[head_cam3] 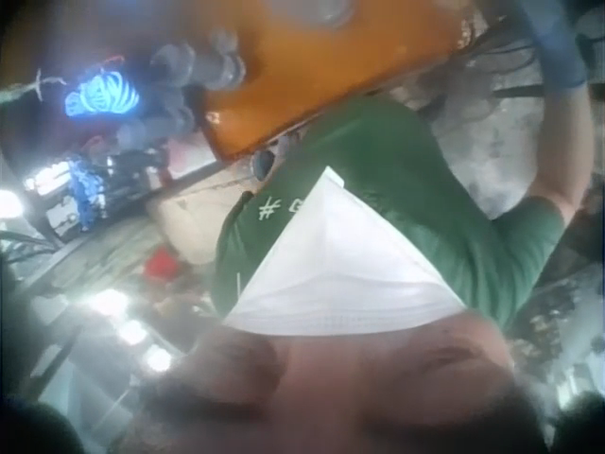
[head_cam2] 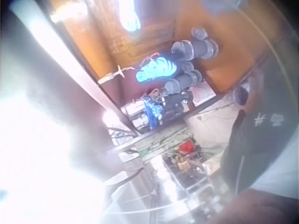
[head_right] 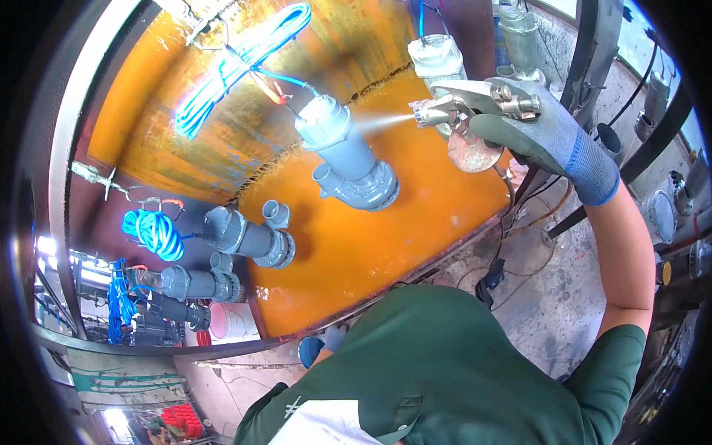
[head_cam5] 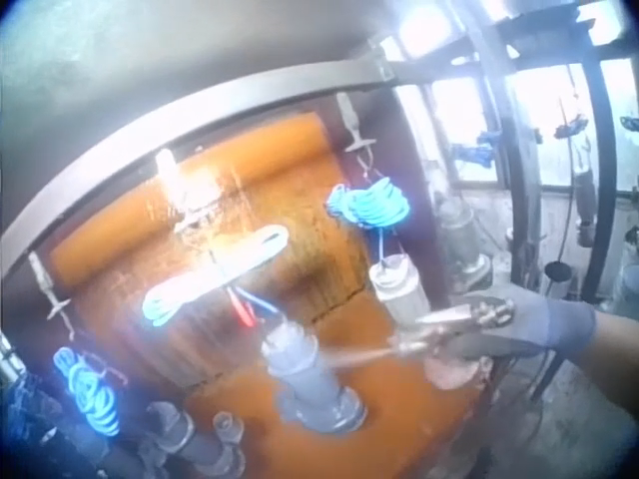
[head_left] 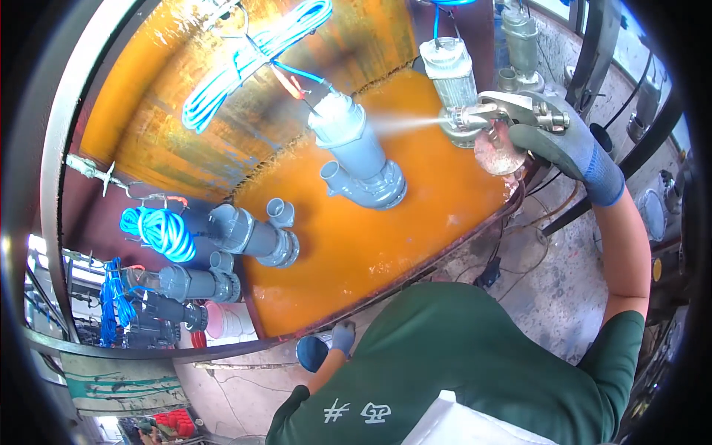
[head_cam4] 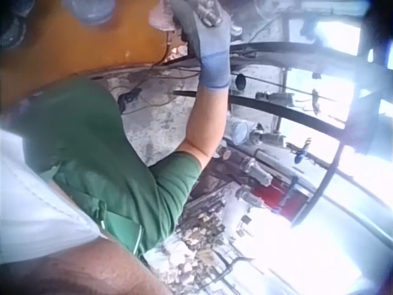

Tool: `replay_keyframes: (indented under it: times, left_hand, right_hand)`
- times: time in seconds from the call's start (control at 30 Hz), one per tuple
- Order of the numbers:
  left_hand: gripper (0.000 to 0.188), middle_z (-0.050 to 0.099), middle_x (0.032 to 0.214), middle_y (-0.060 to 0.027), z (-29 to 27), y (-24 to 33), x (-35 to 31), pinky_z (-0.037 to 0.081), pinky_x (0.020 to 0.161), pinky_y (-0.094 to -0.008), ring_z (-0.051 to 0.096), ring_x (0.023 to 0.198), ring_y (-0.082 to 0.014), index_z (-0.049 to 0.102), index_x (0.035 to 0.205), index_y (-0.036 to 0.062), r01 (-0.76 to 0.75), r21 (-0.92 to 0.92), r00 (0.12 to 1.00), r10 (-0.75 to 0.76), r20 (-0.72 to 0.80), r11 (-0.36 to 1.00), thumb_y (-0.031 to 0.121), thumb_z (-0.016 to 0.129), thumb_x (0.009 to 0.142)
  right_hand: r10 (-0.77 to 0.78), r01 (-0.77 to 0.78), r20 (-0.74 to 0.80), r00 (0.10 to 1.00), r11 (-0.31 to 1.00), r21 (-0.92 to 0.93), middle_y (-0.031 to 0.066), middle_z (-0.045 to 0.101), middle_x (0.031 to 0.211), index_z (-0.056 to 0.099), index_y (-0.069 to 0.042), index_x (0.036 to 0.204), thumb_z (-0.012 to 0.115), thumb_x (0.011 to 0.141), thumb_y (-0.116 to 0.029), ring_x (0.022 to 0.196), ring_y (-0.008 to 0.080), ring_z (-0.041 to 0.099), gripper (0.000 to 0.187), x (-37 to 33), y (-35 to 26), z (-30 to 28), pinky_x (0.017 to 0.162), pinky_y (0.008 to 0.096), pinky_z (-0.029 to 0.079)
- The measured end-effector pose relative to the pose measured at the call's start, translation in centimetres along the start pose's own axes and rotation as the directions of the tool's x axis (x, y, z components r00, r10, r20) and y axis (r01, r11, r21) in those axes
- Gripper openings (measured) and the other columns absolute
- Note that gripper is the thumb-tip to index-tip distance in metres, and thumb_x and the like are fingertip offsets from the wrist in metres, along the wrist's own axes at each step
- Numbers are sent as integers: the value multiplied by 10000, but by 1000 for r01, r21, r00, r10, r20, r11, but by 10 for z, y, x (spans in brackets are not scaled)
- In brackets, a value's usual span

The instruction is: The person uses a spray gun to apply a grey coating to industrial pumps hanging from a rack, moving the gun to cover the bodies and bases while holding blue cables aside to reach all surfaces.

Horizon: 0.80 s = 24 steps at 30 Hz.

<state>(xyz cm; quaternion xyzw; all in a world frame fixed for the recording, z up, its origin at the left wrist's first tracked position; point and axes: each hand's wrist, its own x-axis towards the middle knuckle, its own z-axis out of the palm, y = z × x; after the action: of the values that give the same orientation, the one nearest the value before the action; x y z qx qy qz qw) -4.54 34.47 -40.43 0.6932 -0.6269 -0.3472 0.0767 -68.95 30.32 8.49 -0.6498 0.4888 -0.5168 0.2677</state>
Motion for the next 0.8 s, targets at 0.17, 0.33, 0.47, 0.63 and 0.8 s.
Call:
replay_keyframes:
  times: [0.17, 0.33, 0.47, 0.63, 0.8]
  left_hand:
    - [374, 759, 1064, -267, 29, -109, -27, 564, 955, -488, 725, 1046, -439, 795, 1052, 36, 123, 138, 966, -150, 211, 983, 323, 578, 949]
    - [407, 765, 1074, -249, 32, -106, -33, 561, 944, -493, 726, 1038, -440, 791, 1046, 37, 184, 226, 949, -233, 215, 957, 365, 574, 941]
    - [411, 750, 1054, -285, 17, -42, -20, 555, 927, -512, 713, 1027, -472, 778, 1054, 31, 183, 124, 966, -202, 160, 975, 370, 573, 947]
    - [404, 747, 1012, -297, 8, 2, -4, 556, 903, -510, 716, 994, -482, 789, 1038, 35, -12, 136, 999, 8, 31, 991, 372, 585, 947]
    - [282, 686, 733, -184, -25, 101, 29, 523, 673, -459, 680, 686, -320, 721, 865, 7, -299, -55, 932, 279, -229, 953, 267, 666, 960]
  right_hand:
    - [120, -104, 77, 990, 977, -188, 40, 735, 1042, 705, -14, 1279, 767, 993, -242, 928, 82, 657, 371, 10, -19, -13, 831, 286, 550]
    - [-5, 34, 140, 990, 977, -208, 44, 700, 955, 711, -10, 1199, 770, 982, -248, 854, 106, 642, 327, 10, -22, -6, 793, 302, 540]
    - [82, -61, 47, 996, 939, -338, 59, 722, 985, 693, -17, 1203, 751, 1001, -281, 879, 96, 653, 338, 27, -3, -16, 801, 292, 544]
    - [3, -1, 30, 1000, 998, -55, 36, 735, 1109, 680, -15, 1327, 770, 997, -277, 979, 93, 660, 432, 7, 3, -23, 854, 283, 556]
    - [102, -59, 241, 965, 982, -182, 54, 742, 1039, 697, -4, 1305, 778, 966, -233, 914, 88, 658, 416, -6, -10, -26, 827, 278, 554]
